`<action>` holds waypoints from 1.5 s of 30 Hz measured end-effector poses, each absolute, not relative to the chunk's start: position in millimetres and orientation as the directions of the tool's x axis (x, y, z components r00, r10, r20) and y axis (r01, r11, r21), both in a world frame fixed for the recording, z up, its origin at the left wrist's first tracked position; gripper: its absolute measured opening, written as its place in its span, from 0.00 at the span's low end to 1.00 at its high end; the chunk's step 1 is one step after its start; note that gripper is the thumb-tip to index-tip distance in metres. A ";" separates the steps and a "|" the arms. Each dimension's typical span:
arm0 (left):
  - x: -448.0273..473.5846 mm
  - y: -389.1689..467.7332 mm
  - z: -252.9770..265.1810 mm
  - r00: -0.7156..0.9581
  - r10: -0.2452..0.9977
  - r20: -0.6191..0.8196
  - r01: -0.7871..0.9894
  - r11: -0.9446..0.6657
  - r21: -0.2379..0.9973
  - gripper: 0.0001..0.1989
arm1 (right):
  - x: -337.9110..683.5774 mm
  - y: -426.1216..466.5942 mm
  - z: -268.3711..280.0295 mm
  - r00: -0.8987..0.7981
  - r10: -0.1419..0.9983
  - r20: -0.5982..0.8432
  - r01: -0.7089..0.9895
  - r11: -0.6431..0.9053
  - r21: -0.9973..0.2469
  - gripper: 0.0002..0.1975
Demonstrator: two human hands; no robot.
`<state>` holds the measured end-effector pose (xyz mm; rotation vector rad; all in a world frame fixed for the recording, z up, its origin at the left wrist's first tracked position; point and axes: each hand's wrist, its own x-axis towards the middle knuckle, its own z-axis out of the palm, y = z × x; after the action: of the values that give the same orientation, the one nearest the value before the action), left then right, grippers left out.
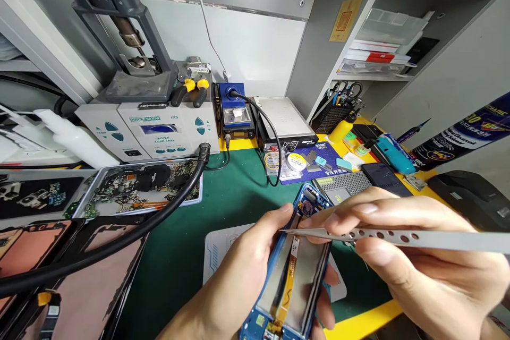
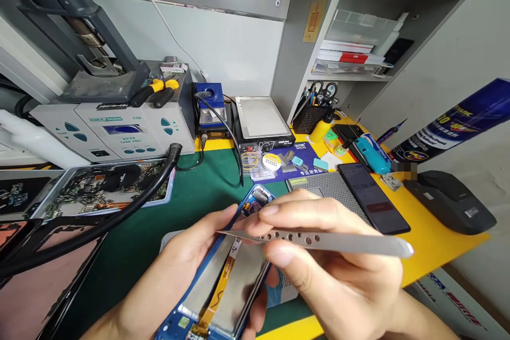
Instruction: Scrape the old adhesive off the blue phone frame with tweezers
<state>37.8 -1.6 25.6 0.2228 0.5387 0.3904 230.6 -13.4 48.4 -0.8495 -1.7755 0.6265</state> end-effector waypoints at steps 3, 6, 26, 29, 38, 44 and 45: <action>35.1 0.2 23.9 0.820 0.341 -0.460 -0.195 0.922 0.335 0.44 | 230.4 -7.6 45.1 -0.215 0.800 0.560 0.220 0.598 -0.771 0.19; 34.0 -0.3 22.1 0.828 0.372 -0.420 -0.213 0.901 0.377 0.45 | 229.9 -2.8 42.9 -0.219 0.856 0.468 0.120 0.500 -0.858 0.14; 36.7 -2.0 9.4 0.864 0.395 -0.311 -0.279 0.892 0.357 0.46 | 232.5 -2.4 46.6 -0.260 0.886 0.385 0.032 0.406 -0.913 0.11; 36.0 0.2 5.2 0.860 0.400 -0.317 -0.292 0.895 0.338 0.45 | 230.7 -4.1 49.2 -0.249 0.901 0.355 0.011 0.369 -0.929 0.10; 37.6 -0.3 30.3 0.722 0.560 -0.407 -0.456 0.827 0.329 0.44 | 245.7 27.7 66.5 -0.220 0.942 0.254 -0.154 0.223 -0.962 0.12; 37.8 0.0 45.4 0.489 0.729 -0.479 -0.581 0.682 0.444 0.38 | 256.0 32.9 75.2 -0.224 0.969 0.106 0.046 0.119 -0.992 0.16; 38.3 -1.1 45.6 0.446 0.760 -0.472 -0.597 0.646 0.476 0.37 | 252.0 22.8 75.6 -0.219 0.971 0.092 0.112 0.119 -0.987 0.16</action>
<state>38.3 -1.1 45.6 0.2556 0.7148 0.8513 252.0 22.8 75.6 -1.1101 -1.5082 1.2218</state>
